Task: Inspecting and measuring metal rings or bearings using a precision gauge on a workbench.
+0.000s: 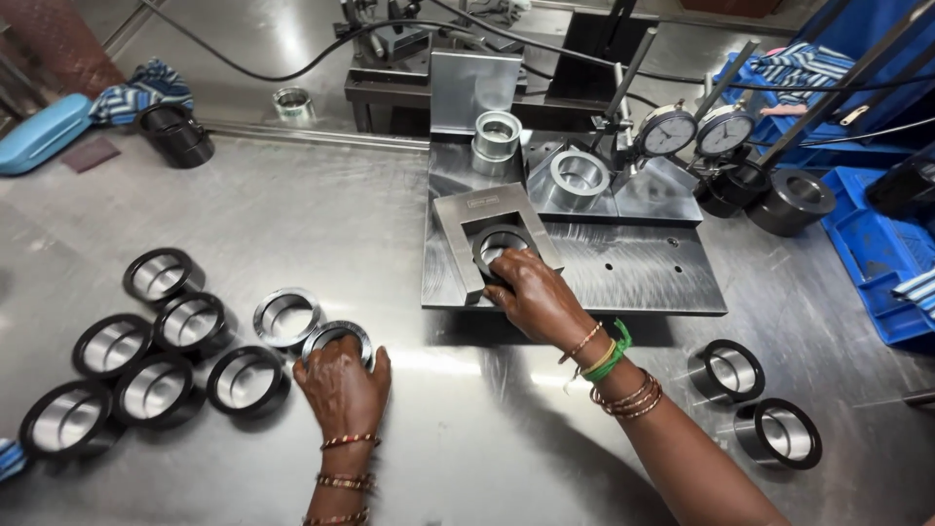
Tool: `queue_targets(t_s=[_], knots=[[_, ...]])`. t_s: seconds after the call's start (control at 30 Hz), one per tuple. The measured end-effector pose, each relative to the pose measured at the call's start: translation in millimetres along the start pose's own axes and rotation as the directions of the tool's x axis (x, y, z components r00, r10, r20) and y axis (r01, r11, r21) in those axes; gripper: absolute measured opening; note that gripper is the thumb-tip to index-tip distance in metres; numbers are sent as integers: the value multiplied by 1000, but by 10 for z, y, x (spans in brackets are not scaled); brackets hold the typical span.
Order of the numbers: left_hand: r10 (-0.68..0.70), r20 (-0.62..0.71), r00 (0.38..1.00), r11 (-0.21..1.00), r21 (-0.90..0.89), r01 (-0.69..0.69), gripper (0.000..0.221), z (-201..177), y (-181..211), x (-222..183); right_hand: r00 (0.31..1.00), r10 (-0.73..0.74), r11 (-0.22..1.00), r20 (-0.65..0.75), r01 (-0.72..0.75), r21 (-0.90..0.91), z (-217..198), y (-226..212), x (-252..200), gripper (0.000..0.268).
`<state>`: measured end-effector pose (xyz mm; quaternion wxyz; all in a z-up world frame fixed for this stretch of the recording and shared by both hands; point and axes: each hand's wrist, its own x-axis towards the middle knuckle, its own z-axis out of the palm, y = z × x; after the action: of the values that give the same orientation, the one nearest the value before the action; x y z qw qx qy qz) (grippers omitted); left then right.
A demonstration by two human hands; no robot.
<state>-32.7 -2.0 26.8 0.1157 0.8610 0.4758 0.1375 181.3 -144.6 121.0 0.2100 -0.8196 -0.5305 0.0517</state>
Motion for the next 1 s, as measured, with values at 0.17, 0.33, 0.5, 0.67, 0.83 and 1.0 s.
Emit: queue_targets(t_s=[0.17, 0.33, 0.5, 0.67, 0.83, 1.0], knots=[[55, -93, 994, 998, -4, -55, 34, 104, -50, -18, 996, -29, 1000, -81, 28, -13, 8, -36, -12, 26], [76, -167, 983, 997, 0, -77, 34, 171, -77, -43, 990, -61, 997, -123, 55, -57, 94, 39, -14, 32], [129, -210, 969, 991, 57, -120, 35, 252, -132, -49, 986, 3, 1000, -169, -7, -21, 179, 95, -214, 32], [104, -169, 980, 991, 105, -87, 40, 295, -157, -27, 955, -238, 968, -175, 248, 40, 518, 355, -1095, 25], [172, -158, 972, 980, 133, -152, 48, 403, -304, 10, 976, -219, 955, -7, 216, 204, 552, -65, -1606, 23], [247, -153, 957, 966, 120, -230, 52, 564, -554, 75, 949, -146, 972, 281, 84, 221, 974, -439, -1453, 20]])
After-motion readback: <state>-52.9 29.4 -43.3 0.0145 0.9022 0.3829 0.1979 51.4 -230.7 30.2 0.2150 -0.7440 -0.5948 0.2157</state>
